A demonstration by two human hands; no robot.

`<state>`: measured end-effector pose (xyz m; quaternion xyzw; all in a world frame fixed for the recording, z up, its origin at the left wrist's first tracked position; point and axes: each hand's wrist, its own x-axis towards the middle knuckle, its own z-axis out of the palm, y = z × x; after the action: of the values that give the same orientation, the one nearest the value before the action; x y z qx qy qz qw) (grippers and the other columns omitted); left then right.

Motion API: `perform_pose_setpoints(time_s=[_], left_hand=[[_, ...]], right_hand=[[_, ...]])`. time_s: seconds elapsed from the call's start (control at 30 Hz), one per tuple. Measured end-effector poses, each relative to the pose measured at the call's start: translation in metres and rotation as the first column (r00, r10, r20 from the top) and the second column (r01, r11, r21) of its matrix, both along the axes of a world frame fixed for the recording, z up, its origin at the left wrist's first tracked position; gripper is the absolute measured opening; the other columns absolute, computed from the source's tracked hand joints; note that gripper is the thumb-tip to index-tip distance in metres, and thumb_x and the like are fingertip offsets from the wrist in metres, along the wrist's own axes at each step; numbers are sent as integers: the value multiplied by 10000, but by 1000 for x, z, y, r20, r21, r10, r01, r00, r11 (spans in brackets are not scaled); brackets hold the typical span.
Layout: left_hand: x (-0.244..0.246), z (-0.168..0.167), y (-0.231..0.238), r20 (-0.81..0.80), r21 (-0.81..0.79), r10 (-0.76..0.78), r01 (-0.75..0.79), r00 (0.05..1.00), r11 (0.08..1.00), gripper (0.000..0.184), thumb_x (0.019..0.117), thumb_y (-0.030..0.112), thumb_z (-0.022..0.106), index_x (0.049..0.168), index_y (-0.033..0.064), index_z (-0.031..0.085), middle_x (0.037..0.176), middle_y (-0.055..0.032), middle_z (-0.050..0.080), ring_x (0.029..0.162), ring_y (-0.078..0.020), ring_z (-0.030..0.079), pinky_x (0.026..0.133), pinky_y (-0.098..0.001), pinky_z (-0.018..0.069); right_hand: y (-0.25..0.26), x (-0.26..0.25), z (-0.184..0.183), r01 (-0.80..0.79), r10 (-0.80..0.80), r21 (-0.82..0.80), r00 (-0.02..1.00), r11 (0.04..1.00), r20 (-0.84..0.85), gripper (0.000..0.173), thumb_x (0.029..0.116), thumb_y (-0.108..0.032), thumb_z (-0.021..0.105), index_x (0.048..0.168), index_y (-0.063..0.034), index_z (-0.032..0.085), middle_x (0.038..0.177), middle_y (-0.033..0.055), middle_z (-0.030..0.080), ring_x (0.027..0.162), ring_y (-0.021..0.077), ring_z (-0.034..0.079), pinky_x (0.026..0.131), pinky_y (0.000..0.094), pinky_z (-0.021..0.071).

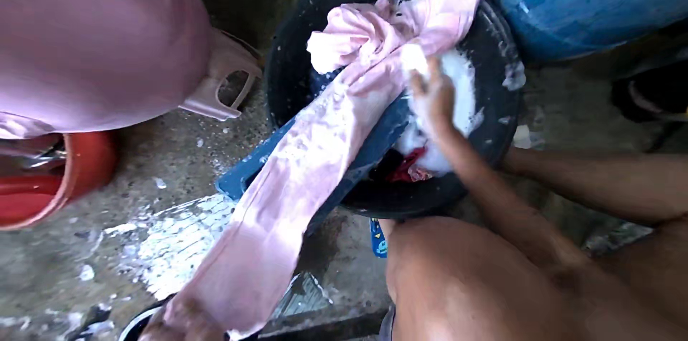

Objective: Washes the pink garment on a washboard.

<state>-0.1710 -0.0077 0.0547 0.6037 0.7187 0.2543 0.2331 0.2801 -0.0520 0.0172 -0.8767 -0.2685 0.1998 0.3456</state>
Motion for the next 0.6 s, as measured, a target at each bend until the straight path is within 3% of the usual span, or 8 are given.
perform_pose_setpoints(time_s=[0.07,0.17,0.2,0.3,0.4,0.47,0.53,0.6], left_hand=[[40,-27,5,27,-158,-35,39,999,987,604,1093,294,436,1505,-124,293,1460,-332,455,1326,-266,518,1111,-389,438],[115,-61,19,-78,-313,87,-108,993,944,686,1083,487,364,1579,16,315,1418,-306,543,1305,-396,557,1079,-573,433],[125,-66,22,-156,-324,114,-160,981,932,726,1059,533,413,1584,38,337,1396,-316,565,1305,-456,551,1072,-630,410],[129,-72,22,-279,-310,103,-191,955,931,732,1040,544,464,1528,-1,434,1324,-345,603,1269,-513,563,1051,-663,402],[132,-71,23,-288,-303,136,-225,948,926,726,1039,532,482,1522,-9,435,1297,-357,609,1251,-521,569,1038,-665,405],[132,-75,23,-278,-298,136,-220,951,929,742,1037,532,482,1525,-23,422,1311,-365,598,1258,-526,562,1042,-669,400],[127,-76,22,-280,-301,124,-209,952,930,753,1032,533,492,1512,-44,430,1311,-352,603,1257,-495,573,1052,-639,409],[124,-75,22,-271,-303,98,-181,958,936,771,1027,527,496,1507,-70,416,1310,-356,600,1254,-478,579,1065,-618,413]], right_hand=[[26,-66,-10,-288,262,158,951,945,163,367,1026,-176,603,1324,39,597,1061,224,716,917,361,722,805,525,594],[48,-139,-48,-771,703,196,635,606,320,236,968,-83,640,1185,-83,731,1096,132,728,1019,297,706,840,477,579],[50,-139,-64,-791,723,183,609,583,325,227,977,-82,627,1170,-105,744,1106,125,734,1044,297,705,874,476,570],[48,-44,-98,-496,513,-130,829,859,223,237,1014,-143,601,1185,-72,749,1122,196,736,1072,371,698,968,557,531],[44,58,-111,-117,197,-476,973,871,120,392,1076,-219,453,1357,12,599,1199,293,682,1147,479,652,965,647,488],[46,33,-86,-73,117,-361,988,930,102,420,1079,-236,476,1383,42,561,1137,303,688,1085,460,679,931,596,526],[32,-68,-69,-301,307,-62,941,952,142,263,980,-131,636,1186,33,654,967,197,713,903,339,714,797,493,588],[21,-147,-71,-622,580,173,778,763,241,209,904,-110,708,1105,-80,761,1061,87,760,996,252,728,871,428,597]])
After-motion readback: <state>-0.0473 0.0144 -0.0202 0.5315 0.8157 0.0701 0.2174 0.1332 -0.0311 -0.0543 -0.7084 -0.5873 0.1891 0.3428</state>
